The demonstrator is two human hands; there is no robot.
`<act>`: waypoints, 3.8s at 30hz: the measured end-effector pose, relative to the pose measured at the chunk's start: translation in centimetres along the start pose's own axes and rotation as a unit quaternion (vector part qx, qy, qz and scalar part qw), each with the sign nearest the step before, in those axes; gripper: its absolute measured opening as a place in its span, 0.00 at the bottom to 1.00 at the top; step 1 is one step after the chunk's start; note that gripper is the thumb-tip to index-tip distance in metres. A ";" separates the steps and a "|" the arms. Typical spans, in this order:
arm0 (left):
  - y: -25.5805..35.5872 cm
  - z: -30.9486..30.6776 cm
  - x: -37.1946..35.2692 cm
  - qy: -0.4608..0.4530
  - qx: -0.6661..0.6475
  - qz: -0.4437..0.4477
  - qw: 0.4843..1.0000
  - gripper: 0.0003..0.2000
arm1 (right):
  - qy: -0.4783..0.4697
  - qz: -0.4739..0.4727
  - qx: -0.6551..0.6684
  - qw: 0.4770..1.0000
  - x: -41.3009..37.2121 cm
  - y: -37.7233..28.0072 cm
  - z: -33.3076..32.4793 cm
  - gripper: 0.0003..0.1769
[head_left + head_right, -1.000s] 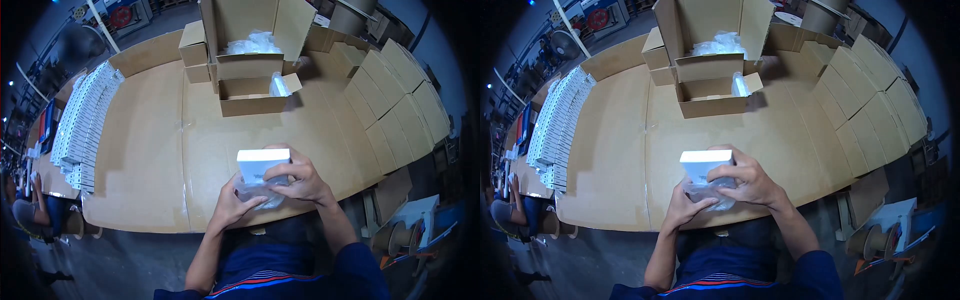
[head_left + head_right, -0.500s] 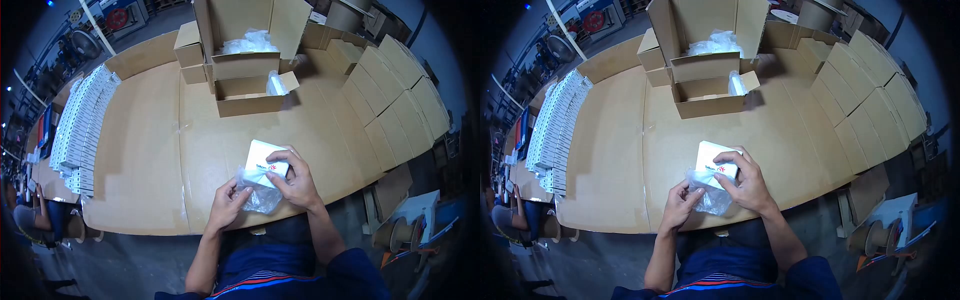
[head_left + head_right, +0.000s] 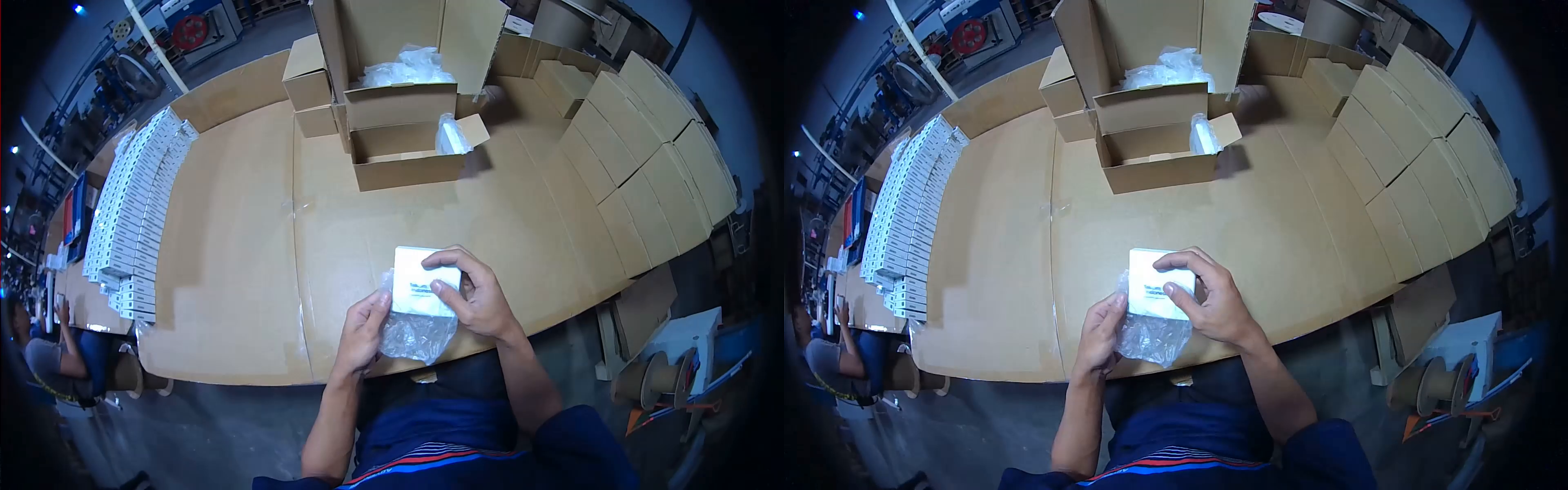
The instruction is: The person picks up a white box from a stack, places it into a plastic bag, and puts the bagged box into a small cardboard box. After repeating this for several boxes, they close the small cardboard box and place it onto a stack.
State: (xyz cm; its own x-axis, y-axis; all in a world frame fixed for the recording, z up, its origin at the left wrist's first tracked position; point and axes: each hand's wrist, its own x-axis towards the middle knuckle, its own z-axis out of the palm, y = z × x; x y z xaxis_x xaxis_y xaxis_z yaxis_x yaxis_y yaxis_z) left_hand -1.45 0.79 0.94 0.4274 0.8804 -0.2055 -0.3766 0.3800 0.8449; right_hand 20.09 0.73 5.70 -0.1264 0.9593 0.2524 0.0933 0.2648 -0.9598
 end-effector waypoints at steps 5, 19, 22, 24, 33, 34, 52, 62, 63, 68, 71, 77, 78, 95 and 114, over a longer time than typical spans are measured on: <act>-0.7 0.2 0.3 0.027 -0.105 -0.004 0.994 0.22 | -0.101 0.019 -0.030 0.994 0.9 -0.6 -0.9 0.17; -2.5 -1.9 2.3 -0.019 -0.312 0.073 0.947 0.23 | 0.036 0.180 0.253 0.950 -2.0 1.8 1.6 0.10; -2.4 -2.5 2.3 -0.004 -0.288 0.076 0.954 0.22 | 0.049 0.166 0.208 0.963 -1.7 1.6 1.6 0.06; -2.3 -3.2 2.4 0.019 -0.241 0.069 0.968 0.21 | 0.040 0.128 0.181 0.974 -1.2 1.5 0.8 0.06; -0.4 -1.8 2.2 -0.025 -0.130 0.089 0.987 0.29 | -0.008 0.036 0.055 0.998 -0.1 0.3 -0.4 0.03; -0.6 -1.7 2.2 -0.010 -0.104 0.093 0.990 0.29 | 0.005 0.033 0.071 0.997 -0.1 0.5 -0.2 0.03; -1.1 -0.1 2.5 0.076 -0.150 0.110 0.980 0.24 | 0.094 -0.016 0.175 0.980 -2.8 5.2 1.7 0.13; 0.2 -0.5 2.1 0.023 0.138 0.173 0.975 0.28 | 0.037 -0.040 0.160 0.986 -2.3 3.1 0.4 0.06; 0.6 -0.5 2.0 0.022 0.150 0.181 0.972 0.28 | 0.031 -0.034 0.171 0.984 -2.2 3.1 0.2 0.06; 1.5 -0.2 2.2 0.018 0.176 0.197 0.964 0.26 | 0.024 -0.016 0.178 0.984 -1.8 2.3 -0.2 0.05; 0.0 -0.7 2.7 0.030 0.147 0.194 0.969 0.25 | 0.101 0.036 0.174 0.979 -2.1 2.6 0.8 0.03; -0.8 1.3 2.6 0.055 0.103 0.174 0.978 0.20 | 0.237 0.036 0.111 0.964 -1.8 3.1 3.8 0.03; -1.1 1.4 2.5 0.061 0.102 0.170 0.978 0.19 | 0.262 0.016 0.122 0.957 -1.6 3.2 4.4 0.03; -2.2 3.5 2.5 0.087 0.169 0.119 0.974 0.11 | 0.379 -0.051 0.027 0.924 -1.3 3.4 4.2 0.07; -0.1 3.4 4.2 0.056 0.133 0.261 0.954 0.15 | 0.162 0.036 0.165 0.972 -3.8 3.9 1.6 0.18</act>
State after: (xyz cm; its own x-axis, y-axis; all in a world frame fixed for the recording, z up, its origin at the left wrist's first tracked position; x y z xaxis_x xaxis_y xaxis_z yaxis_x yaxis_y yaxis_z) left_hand 3.21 3.48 1.72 0.1419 0.9607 0.2384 -0.2849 -0.1910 0.9394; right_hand 19.38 -2.00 0.82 0.1917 0.9689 0.1567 -0.2383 0.2008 -0.9502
